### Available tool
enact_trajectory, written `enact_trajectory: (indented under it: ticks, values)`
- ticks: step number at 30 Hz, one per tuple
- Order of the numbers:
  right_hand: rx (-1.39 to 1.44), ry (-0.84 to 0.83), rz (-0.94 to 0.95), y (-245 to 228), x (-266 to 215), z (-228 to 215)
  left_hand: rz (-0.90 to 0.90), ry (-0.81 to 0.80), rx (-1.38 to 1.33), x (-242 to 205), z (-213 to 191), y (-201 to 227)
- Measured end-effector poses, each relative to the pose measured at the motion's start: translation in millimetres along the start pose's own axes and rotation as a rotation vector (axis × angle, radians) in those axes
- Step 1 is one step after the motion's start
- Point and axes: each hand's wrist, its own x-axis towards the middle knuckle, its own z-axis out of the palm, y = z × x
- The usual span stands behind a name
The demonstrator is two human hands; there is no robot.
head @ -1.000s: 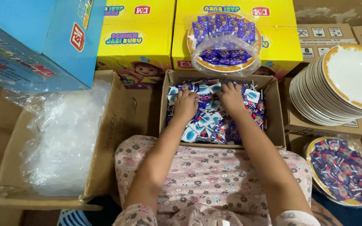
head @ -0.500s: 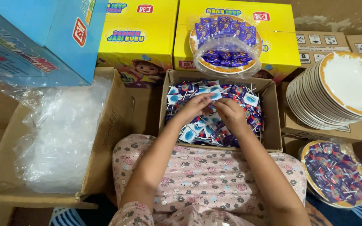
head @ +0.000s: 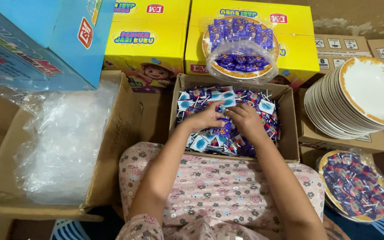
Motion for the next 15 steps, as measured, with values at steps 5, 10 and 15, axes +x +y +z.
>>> enact_trajectory:
  ticks: [5,10,15]
  values:
    - [-0.178,0.148,0.143,7,13,-21,0.155,0.355,-0.141,-12,6,54]
    - [-0.45,0.284,0.325,27,49,-61,0.257,0.601,-0.134,4,-23,30]
    - [-0.802,0.14,0.398,47,88,-45,0.237,0.639,-0.073,10,-21,19]
